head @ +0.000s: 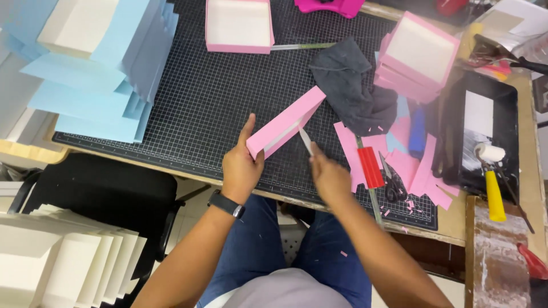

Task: The person assembles a small pink box by folding and creasing its edges. They use a metal bone folder to press the folds and a red plastic creaser to sharpen the creases. The person then places the finished box on the table.

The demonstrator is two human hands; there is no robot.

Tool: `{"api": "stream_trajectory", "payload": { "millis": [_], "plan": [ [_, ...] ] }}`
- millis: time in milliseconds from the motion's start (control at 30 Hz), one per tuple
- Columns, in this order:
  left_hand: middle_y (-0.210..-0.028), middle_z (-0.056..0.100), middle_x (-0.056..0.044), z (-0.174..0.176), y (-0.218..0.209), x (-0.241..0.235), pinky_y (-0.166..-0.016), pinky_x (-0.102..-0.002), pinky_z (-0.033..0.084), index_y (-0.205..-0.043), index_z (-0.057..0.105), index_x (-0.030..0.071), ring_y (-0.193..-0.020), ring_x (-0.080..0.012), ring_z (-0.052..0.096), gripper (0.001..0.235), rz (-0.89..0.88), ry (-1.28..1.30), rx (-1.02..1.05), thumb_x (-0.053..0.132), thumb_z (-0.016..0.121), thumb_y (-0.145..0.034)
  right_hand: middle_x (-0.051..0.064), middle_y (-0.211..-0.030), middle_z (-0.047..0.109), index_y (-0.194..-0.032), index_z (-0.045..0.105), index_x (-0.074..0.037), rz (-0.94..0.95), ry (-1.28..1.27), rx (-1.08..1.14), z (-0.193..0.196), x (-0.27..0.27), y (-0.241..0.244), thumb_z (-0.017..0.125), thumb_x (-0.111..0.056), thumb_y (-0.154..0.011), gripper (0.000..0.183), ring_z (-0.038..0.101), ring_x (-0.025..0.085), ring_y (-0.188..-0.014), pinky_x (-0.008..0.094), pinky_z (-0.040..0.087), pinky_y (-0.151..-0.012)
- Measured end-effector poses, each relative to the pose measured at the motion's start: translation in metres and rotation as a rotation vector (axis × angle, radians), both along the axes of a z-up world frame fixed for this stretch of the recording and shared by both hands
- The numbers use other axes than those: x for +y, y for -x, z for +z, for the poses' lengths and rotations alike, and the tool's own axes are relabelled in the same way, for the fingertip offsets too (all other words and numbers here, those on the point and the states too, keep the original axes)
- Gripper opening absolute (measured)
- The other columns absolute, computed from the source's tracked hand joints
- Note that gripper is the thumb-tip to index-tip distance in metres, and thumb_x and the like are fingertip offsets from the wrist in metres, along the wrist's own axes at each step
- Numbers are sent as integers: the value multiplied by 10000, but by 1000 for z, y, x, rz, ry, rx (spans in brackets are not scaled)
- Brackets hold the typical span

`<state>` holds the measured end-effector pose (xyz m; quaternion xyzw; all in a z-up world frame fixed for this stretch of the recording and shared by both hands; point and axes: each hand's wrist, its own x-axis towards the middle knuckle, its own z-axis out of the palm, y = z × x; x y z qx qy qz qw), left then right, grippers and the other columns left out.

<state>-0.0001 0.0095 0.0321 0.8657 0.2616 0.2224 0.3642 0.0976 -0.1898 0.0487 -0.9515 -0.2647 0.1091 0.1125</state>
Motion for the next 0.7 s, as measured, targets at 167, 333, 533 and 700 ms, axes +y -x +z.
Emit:
{"api": "stream_trajectory", "payload": {
  "millis": [167, 333, 533, 700],
  "plan": [
    [-1062, 779, -211, 9, 5, -2, -736, -567, 587, -1607, 369, 245, -874, -470, 731, 787, -12, 30, 38, 103, 657, -888, 151, -828, 720, -1162, 699, -246, 213, 119, -79, -35, -2, 50, 457, -356, -1020, 302, 769, 393, -754, 510, 609, -651],
    [-1147, 763, -212, 14, 5, -3, -770, -545, 604, -1610, 360, 226, -942, -450, 733, 801, -18, 38, 19, 66, 657, -884, 210, -966, 746, -1526, 499, -339, -10, 60, 41, -18, -6, 10, 382, -427, -1078, 471, 752, 425, -975, 543, 580, -890],
    [-1225, 730, -223, 7, 0, 6, -807, -564, 605, -1553, 434, 151, -1030, -455, 710, 665, 12, 145, -61, 86, 641, -925, 161, -1043, 778, -1391, 630, -353, 145, -107, 274, 5, -5, 79, 448, -441, -1035, 409, 746, 434, -973, 563, 578, -848],
    [-1033, 715, -267, 30, 6, 20, -552, -405, 666, -1430, 443, -4, -777, -382, 765, 839, 157, 817, 63, 482, 811, -853, -46, -919, 672, -1304, 631, -382, 280, -226, -396, 10, -56, 31, 529, -405, -1021, 302, 727, 271, -706, 393, 581, -597]
  ]
}}
